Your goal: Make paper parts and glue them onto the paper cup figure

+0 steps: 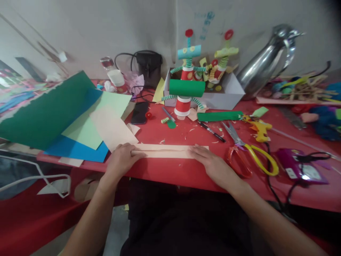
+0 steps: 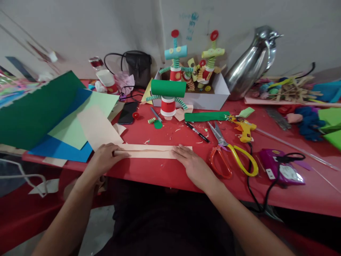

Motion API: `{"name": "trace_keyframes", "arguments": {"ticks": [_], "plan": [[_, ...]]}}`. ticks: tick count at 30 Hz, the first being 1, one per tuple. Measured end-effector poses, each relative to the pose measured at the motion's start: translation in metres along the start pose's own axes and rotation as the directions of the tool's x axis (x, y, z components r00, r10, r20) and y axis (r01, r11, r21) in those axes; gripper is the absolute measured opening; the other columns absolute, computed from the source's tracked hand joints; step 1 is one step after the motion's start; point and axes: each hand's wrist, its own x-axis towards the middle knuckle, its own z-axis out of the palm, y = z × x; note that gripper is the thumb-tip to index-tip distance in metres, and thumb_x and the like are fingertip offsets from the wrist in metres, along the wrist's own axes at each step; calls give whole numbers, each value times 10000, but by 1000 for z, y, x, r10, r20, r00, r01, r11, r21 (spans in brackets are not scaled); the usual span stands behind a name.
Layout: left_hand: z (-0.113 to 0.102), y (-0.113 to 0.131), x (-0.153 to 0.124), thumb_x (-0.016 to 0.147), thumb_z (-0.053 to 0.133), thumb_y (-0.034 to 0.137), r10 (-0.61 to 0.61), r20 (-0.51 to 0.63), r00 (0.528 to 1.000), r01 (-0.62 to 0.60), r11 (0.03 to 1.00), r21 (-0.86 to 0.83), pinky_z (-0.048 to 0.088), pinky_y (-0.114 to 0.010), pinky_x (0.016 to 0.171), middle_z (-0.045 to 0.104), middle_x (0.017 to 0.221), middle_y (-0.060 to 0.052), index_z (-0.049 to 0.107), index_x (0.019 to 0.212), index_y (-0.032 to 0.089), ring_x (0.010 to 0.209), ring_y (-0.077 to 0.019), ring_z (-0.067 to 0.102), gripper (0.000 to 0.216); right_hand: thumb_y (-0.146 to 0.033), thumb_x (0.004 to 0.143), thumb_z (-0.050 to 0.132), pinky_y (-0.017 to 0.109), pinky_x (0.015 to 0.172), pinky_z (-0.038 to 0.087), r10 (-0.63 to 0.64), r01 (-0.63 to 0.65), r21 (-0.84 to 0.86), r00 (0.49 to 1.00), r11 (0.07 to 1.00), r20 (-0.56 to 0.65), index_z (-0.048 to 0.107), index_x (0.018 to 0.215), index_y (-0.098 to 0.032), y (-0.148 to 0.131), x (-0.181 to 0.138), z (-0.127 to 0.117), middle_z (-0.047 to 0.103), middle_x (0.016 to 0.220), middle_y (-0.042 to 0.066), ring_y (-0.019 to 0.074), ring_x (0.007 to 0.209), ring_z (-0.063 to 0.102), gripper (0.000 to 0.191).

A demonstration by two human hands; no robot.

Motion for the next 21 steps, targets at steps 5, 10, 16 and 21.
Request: {"name": "trace_keyframes", "arguments": {"ticks": [5,10,16,21], "plan": [[8,-1,-15,846,589,424,-116,-226,967,110,993,-36,475,-414,849,670,983,-115,620,992,176,957,-284,603,289,105,806,304,487,1176,334,-8,9,-30,999,1000,32,508,1401,-319,-3,2,-5,458,1495,-4,188,1414,376,758],[32,71,-18,874,394,51,280,-377,883,-274,959,71,315,-475,1136,426,1519,-115,450,1402,189,1427,-262,338,549,91,809,310,461,1173,345,6,-5,-30,998,1000,57,509,1396,-351,-5,3,-7,467,1489,-26,179,1408,386,762],[53,100,-18,988,391,431,462,-113,880,-465,885,-6,247,-455,1200,464,1504,-57,397,1457,212,1421,-201,373,518,103,759,311,441,1181,337,6,-5,-19,999,1000,48,504,1407,-317,0,1,-3,453,1503,-22,166,1426,357,796],[45,74,-19,993,405,377,461,-179,869,-456,887,73,346,-415,1148,539,1441,-73,503,1384,213,1350,-208,475,436,24,830,367,416,1158,381,-16,20,-51,998,999,63,547,1379,-238,-3,5,-11,489,1481,31,191,1396,416,634]]}}
